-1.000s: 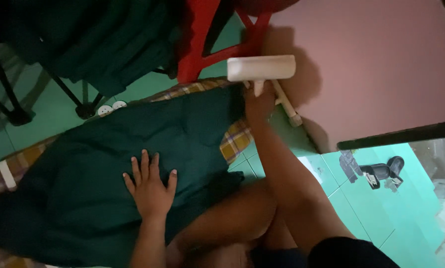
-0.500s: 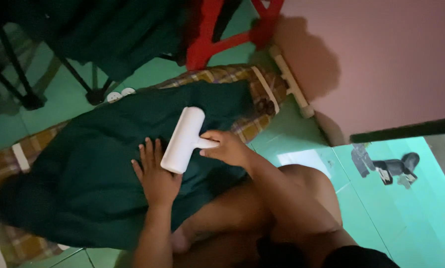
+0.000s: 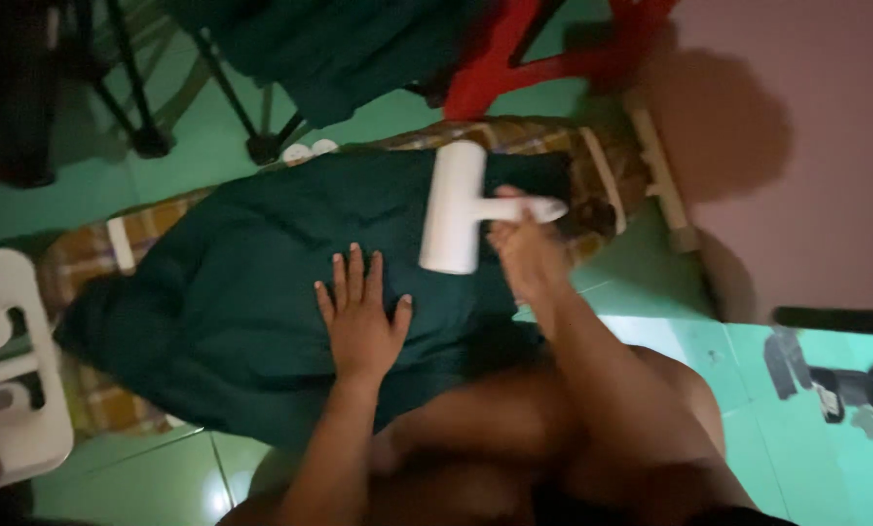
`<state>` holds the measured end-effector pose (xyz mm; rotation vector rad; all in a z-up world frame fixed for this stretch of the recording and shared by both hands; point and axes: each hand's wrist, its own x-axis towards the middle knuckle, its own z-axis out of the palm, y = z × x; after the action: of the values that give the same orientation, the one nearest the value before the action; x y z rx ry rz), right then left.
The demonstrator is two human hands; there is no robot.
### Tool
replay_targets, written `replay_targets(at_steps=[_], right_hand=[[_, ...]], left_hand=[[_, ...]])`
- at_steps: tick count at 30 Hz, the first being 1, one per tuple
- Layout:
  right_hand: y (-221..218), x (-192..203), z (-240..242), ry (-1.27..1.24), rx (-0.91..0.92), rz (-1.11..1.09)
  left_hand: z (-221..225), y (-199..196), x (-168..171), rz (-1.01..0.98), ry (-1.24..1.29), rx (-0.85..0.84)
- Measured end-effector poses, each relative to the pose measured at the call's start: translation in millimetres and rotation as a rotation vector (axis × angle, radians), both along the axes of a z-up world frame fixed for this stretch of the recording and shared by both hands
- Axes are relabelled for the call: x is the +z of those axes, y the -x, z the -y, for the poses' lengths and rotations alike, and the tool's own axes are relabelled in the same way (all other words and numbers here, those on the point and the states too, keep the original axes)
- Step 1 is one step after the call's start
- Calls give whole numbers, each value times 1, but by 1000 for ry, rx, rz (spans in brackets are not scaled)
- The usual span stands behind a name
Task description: Cleaning a green garment using a lint roller and scissors on an ironing board
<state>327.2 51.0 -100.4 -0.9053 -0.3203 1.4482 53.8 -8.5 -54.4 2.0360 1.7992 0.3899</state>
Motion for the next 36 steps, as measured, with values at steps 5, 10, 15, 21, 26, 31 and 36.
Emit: replay_targets(at_steps=[5, 10, 15, 21, 26, 31, 36], right_hand=[[-27, 37, -6, 339, -96, 466], [-3, -12, -6, 323, -61, 378], [-17, -25, -13, 149, -54, 564], [-48, 104, 6, 268, 342, 1379], [-118, -21, 16, 399, 271, 1843], [-87, 42, -3, 441, 179, 1618], [-85, 74, -14, 142, -340, 1174]], left_hand=[[-2, -5, 11, -9, -16, -8], [-1, -3, 2, -36, -22, -41], [0, -2, -4, -94, -22, -30], [-1, -1, -5, -82, 0, -21], [0, -1, -5, -70, -8, -12], [-2, -3, -1, -65, 18, 1], [-2, -4, 1, -31, -22, -7]])
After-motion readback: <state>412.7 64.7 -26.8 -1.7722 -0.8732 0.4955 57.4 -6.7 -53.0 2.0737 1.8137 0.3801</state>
